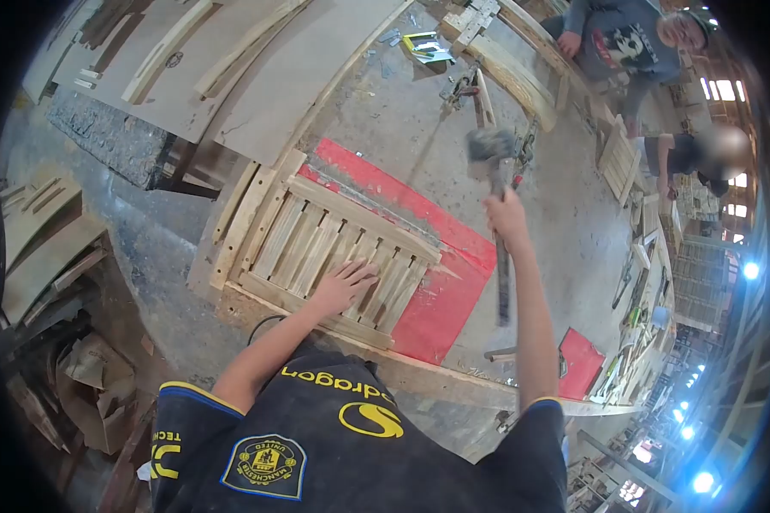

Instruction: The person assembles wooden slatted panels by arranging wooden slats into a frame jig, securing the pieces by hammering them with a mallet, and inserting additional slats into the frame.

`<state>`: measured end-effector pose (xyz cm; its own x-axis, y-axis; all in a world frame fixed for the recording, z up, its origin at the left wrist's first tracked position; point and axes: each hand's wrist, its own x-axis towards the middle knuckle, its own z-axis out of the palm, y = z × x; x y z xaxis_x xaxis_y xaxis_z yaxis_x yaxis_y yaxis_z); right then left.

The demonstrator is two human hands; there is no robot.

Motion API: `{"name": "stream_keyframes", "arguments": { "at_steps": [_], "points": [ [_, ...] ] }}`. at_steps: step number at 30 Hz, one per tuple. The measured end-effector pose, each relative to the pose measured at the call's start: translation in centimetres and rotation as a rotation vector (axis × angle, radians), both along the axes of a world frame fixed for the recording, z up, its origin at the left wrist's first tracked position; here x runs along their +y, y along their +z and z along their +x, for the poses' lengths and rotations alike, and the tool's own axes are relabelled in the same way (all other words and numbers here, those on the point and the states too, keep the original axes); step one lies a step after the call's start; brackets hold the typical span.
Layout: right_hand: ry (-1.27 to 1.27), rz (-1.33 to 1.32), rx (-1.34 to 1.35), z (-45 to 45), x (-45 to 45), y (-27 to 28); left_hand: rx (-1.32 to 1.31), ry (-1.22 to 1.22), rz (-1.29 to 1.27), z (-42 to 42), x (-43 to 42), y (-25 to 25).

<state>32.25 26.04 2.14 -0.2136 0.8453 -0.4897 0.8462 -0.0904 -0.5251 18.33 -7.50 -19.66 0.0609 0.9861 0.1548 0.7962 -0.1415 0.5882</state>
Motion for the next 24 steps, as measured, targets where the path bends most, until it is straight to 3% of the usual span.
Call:
{"name": "stream_keyframes", "arguments": {
  "at_steps": [2,4,6,8,9,11,12,15,16,17,19,21,22,24],
  "points": [
    [-0.152,0.170,0.112,-1.1,-1.0,0.6,-0.011,-0.011,-0.033,0.0,0.2,0.6],
    [-0.066,0.731,0.144,2.1,-3.5,-10.5,-0.015,-0.143,-0.141,-0.9,1.4,0.5],
    [0.783,0.412,-0.113,10.1,-3.1,-15.6,-0.117,-0.161,-0.252,-3.2,2.4,1.0],
    [0.565,0.080,-0.289,7.0,-3.3,-7.1,-0.321,-0.049,-0.347,-6.6,4.9,2.1],
    [0.462,-0.077,-0.367,4.6,-2.7,-2.6,-0.126,0.132,-0.145,-8.8,6.8,1.8],
    [0.173,0.148,-0.153,5.5,0.2,0.6,0.120,0.384,0.125,-12.0,8.1,2.5],
    [-0.005,0.113,-0.016,3.6,0.7,5.1,0.182,0.482,0.222,-14.1,9.4,4.0],
    [-0.194,0.444,0.481,0.5,1.7,11.2,0.207,0.227,0.025,-18.4,9.4,-0.4],
    [-0.242,0.532,0.673,-0.4,2.0,11.7,0.152,0.226,0.031,-18.6,9.1,-1.2],
    [-0.308,0.731,0.642,-0.6,2.1,9.2,0.097,0.232,0.036,-18.6,8.7,-2.1],
    [-0.354,1.028,0.439,-0.2,0.9,-2.6,0.053,0.255,0.059,-19.9,9.0,-1.1],
    [0.075,0.594,-0.150,2.8,-6.6,-14.1,0.039,0.246,0.056,-19.4,8.2,1.0],
    [0.396,0.164,-0.455,2.0,-9.3,-12.6,0.025,0.252,0.068,-19.5,8.0,-0.4],
    [0.358,0.045,-0.361,-0.3,-10.0,-5.5,0.001,0.258,0.088,-19.5,7.9,-2.6]
  ]
}}
